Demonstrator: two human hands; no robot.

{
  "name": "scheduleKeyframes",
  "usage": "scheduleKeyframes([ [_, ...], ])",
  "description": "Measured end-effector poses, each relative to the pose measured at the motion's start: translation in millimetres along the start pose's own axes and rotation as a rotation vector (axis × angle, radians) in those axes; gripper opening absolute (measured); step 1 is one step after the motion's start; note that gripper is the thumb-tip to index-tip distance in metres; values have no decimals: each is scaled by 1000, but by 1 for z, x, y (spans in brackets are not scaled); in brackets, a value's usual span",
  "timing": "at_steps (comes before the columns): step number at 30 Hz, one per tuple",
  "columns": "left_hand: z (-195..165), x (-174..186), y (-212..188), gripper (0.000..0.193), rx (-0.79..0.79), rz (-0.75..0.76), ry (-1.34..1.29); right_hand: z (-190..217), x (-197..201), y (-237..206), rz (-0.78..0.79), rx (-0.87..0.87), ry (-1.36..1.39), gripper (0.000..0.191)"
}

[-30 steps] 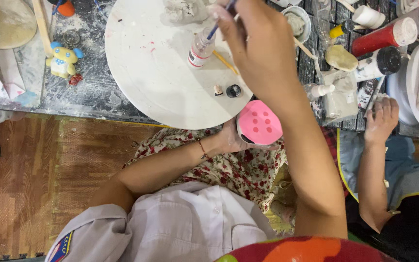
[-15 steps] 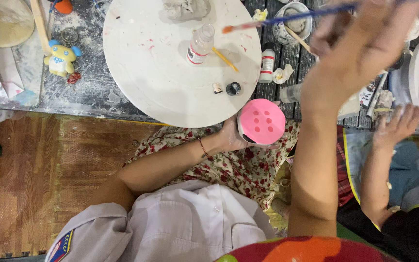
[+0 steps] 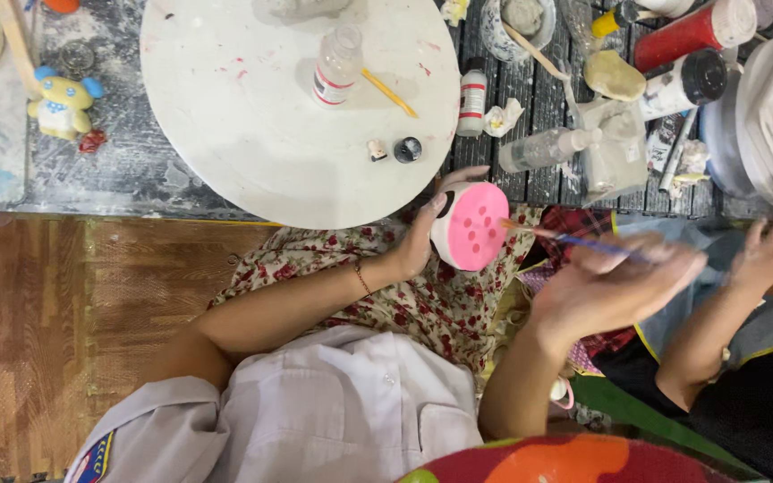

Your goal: The person paints the top surface of a small pink ceramic object with a brush, repeatedly dipping the brush into a bottle of paint. Later, the person switches to a yellow ceramic object and applies yellow paint from a palette.

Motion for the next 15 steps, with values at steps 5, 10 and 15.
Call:
scheduleKeyframes([
  [5, -13, -5, -1, 74, -93, 5, 224, -37, 43, -77, -185, 89, 97, 31],
  [10, -15, -12, -4, 72, -142, 53, 355, -53, 54, -108, 114, 111, 326, 27],
  [15, -10, -15, -1, 72, -149, 35, 394, -53, 60, -128, 92, 6, 320, 32],
])
Point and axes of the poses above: each hand's wrist, its own y-axis towards the middle knuckle, its own x-axis out of the back of the hand, z = x × y, the point moved 8 cm from there along y, towards the middle knuckle, and after that the axes turned 3 degrees about -x, right-handed, at the moved point
